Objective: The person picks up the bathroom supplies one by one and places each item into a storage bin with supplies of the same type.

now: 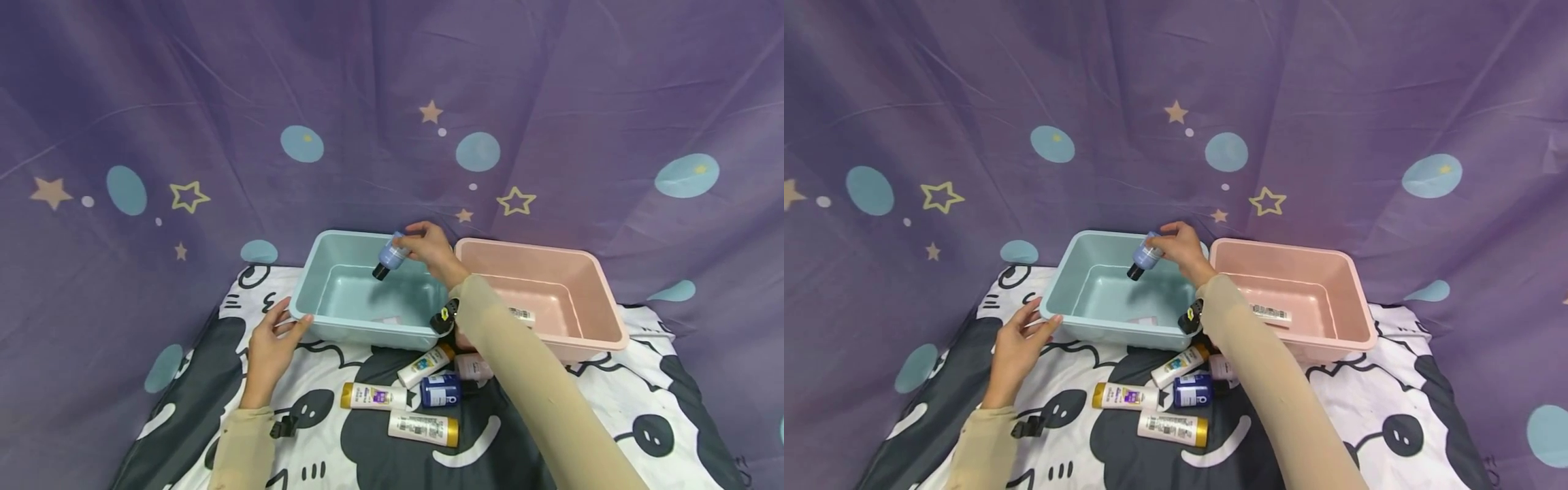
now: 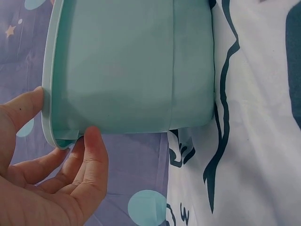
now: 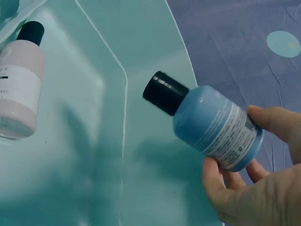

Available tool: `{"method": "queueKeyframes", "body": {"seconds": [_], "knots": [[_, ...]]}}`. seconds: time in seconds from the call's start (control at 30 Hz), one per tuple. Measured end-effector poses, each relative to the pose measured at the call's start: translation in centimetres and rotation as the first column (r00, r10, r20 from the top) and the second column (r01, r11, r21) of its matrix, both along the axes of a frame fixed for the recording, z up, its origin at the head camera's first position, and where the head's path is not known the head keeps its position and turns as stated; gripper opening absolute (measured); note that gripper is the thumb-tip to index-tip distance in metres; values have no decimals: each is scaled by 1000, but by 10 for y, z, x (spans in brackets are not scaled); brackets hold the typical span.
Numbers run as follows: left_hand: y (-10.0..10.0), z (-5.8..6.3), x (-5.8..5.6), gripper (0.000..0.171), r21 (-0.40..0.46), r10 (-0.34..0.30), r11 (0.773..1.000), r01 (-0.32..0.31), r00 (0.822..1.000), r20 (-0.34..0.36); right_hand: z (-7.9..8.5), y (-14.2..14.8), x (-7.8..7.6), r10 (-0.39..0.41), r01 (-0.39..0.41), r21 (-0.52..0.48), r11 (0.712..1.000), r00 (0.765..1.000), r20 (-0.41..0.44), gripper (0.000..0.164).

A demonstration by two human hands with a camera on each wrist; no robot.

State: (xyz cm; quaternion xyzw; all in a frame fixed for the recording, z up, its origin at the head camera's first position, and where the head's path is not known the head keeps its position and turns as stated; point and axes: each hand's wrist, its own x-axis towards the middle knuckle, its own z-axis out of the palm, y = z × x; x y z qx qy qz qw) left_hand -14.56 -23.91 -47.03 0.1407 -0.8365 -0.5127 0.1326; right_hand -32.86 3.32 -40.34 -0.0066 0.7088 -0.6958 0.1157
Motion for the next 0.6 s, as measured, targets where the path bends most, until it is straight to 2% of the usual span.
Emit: {"method": "queueKeyframes", "body": {"seconds": [0.13,0.27,0.4,0.5,0.6], "knots": [[-1,0,1,73,-2,-3,1000,3,1000,5,-2,-1,1,-26,25,32,999,1000,17,52],[-1,0,0,73,6,-9,1000,9,1000,5,-6,0,2,-43,43,19,999,999,18,45],[-1,-1,0,73,13,-11,1000,11,1000,2,-5,2,5,-64,65,-74,995,998,17,37],[-1,-1,-1,72,14,-9,1000,9,1000,1,0,3,6,-66,71,-151,986,997,42,40],[0,-1,-1,71,10,-6,1000,6,1000,-8,5,3,10,-45,54,-182,982,998,53,46]]}}
